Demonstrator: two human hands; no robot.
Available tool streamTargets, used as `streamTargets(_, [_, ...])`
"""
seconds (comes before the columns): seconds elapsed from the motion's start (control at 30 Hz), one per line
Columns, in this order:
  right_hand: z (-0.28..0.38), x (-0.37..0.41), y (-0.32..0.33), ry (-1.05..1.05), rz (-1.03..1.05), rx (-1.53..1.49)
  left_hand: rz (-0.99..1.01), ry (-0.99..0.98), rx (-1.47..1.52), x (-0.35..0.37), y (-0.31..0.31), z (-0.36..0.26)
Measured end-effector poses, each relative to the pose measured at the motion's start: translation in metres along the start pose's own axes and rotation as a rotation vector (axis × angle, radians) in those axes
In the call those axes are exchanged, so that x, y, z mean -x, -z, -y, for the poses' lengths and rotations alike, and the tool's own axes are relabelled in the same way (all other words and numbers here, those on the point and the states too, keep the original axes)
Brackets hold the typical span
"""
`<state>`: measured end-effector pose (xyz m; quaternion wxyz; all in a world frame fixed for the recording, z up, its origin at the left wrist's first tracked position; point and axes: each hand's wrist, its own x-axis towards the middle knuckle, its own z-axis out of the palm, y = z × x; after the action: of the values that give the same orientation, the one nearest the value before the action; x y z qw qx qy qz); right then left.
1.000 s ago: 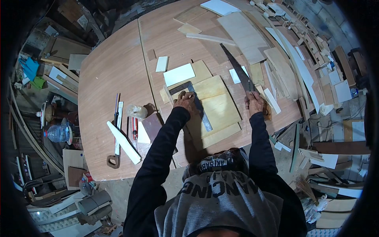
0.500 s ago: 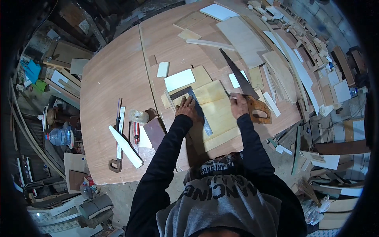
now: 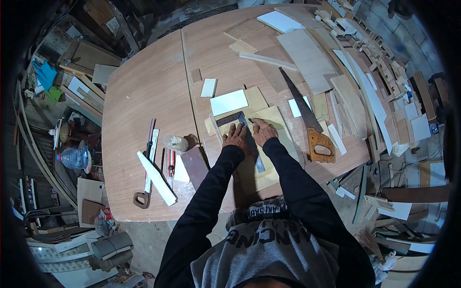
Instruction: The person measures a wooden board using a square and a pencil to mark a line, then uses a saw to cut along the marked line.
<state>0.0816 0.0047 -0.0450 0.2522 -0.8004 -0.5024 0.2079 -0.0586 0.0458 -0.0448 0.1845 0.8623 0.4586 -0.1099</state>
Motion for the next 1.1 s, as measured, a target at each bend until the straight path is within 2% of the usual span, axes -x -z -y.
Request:
streamTargets(0.37, [0.005,-0.008,-0.01,-0.032,0.024,-0.045,0.038,0.002,0.024,0.003,0.006,-0.002])
streamTargets(0.57, [0.014,-0.008,-0.007,-0.073,0.051,0.043,0.051,0.026,0.044,0.013,0.022,-0.012])
streamTargets(0.63, [0.015,-0.009,-0.005,-0.03,0.042,0.097,0.032,0.02,0.041,0.012,0.02,-0.011])
streamTargets(0.77, [-0.022,-0.023,-0.044,0.081,0.011,0.112,-0.001,0.004,0.025,0.005,0.008,-0.004])
streamTargets(0.93, [-0.064,-0.002,-0.056,0.198,0.81,-2.234,-0.015,-0.007,0.041,0.005,0.01,-0.003])
streamTargets(0.97, [-0.065,0.007,-0.053,0.192,0.809,-2.233,-0.011,-0.006,0.044,0.006,0.012,-0.005])
streamTargets(1.03, [-0.066,0.028,-0.044,-0.134,0.981,-2.585,0.028,0.023,-0.008,0.008,0.018,-0.011])
streamTargets(1.07, [-0.068,0.037,-0.041,-0.136,0.976,-2.583,-0.063,0.006,-0.005,0.0,0.005,-0.005])
streamTargets(1.1, [-0.07,0.047,-0.038,-0.177,0.931,-2.567,-0.061,0.002,-0.003,-0.006,-0.008,0.0])
